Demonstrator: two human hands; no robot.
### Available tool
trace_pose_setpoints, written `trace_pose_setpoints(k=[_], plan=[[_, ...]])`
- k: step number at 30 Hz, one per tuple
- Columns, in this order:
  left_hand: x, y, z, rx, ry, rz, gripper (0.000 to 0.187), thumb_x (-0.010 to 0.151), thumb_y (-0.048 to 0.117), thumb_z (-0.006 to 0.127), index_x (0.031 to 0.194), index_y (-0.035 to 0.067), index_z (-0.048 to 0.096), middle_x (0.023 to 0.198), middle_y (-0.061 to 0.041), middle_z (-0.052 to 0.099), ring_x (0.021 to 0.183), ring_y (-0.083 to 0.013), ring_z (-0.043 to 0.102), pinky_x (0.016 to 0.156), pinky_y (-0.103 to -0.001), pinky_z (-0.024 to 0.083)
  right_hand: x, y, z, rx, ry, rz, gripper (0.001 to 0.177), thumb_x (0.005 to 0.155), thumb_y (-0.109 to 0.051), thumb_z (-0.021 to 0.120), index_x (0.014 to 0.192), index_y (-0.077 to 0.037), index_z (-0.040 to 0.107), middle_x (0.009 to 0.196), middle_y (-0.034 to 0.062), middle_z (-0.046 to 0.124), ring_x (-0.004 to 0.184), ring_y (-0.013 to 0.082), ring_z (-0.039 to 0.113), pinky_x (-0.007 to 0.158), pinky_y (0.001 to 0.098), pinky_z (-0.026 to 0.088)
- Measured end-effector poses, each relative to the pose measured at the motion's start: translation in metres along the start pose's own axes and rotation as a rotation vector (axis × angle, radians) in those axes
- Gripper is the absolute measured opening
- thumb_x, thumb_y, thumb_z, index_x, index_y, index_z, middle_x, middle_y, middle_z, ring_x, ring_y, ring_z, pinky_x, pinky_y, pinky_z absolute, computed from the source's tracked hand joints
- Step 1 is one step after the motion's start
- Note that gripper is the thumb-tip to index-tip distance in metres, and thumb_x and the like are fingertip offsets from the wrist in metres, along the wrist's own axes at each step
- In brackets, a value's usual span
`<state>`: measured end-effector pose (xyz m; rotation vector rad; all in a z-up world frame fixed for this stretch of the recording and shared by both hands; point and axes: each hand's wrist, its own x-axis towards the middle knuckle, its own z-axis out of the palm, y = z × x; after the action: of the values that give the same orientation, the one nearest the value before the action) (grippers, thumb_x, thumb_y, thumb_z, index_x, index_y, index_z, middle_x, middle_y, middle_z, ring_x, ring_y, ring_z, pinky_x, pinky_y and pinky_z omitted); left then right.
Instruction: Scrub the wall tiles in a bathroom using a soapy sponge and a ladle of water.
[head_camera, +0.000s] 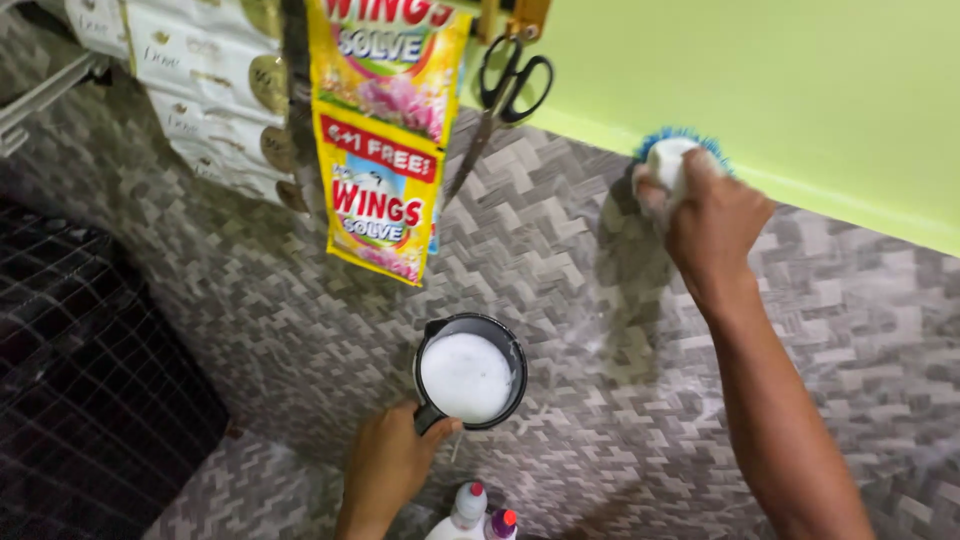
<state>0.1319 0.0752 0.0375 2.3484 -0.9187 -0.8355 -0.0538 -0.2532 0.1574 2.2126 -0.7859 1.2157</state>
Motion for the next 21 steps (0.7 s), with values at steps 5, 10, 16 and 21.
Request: trace_pose_setpoints(k=[5, 10, 16, 21], plan=[[-0.003, -0.018, 0.002, -0.093, 0.12, 0.046, 0.049, 0.078, 0.053, 0.08, 0.088, 0.005, 0.073, 0.079, -0.018, 0.074, 0.079, -0.0404, 0.072, 0.071, -0.05, 0.052, -0.181, -0.015, 0.157, -0.298, -0.121, -0.155, 0.039, 0.089, -0.026, 0.063, 0.128, -0.022, 0.069, 0.066, 0.0077, 0.059, 0.058, 0.0255, 0.056, 0.067, 0.0588, 0.049], [-0.009, -0.036, -0.001, -0.079, 0.192, 0.058, 0.049, 0.078, 0.052, 0.081, 0.09, 0.006, 0.072, 0.082, -0.019, 0.074, 0.083, -0.0415, 0.072, 0.072, -0.052, 0.053, -0.285, -0.063, 0.193, -0.065, -0.331, -0.436, 0.056, 0.079, -0.016, 0.062, 0.135, -0.02, 0.062, 0.075, 0.0097, 0.067, 0.067, 0.0273, 0.067, 0.057, 0.0459, 0.054], [-0.005, -0.042, -0.001, -0.104, 0.155, 0.089, 0.047, 0.077, 0.052, 0.081, 0.09, 0.007, 0.073, 0.083, -0.019, 0.074, 0.085, -0.0421, 0.072, 0.074, -0.052, 0.053, -0.081, -0.005, 0.113, -0.345, -0.22, -0.134, 0.032, 0.079, -0.022, 0.069, 0.111, -0.024, 0.074, 0.062, 0.0052, 0.065, 0.059, 0.0247, 0.065, 0.081, 0.0625, 0.054], [0.002, -0.041, -0.003, -0.094, 0.216, 0.154, 0.055, 0.076, 0.057, 0.08, 0.09, 0.004, 0.071, 0.079, -0.021, 0.073, 0.082, -0.0443, 0.07, 0.073, -0.054, 0.052, -0.022, -0.034, 0.078, -0.195, -0.029, -0.005, 0.025, 0.099, -0.038, 0.067, 0.117, -0.02, 0.069, 0.074, 0.0101, 0.061, 0.066, 0.0276, 0.059, 0.071, 0.0552, 0.048]])
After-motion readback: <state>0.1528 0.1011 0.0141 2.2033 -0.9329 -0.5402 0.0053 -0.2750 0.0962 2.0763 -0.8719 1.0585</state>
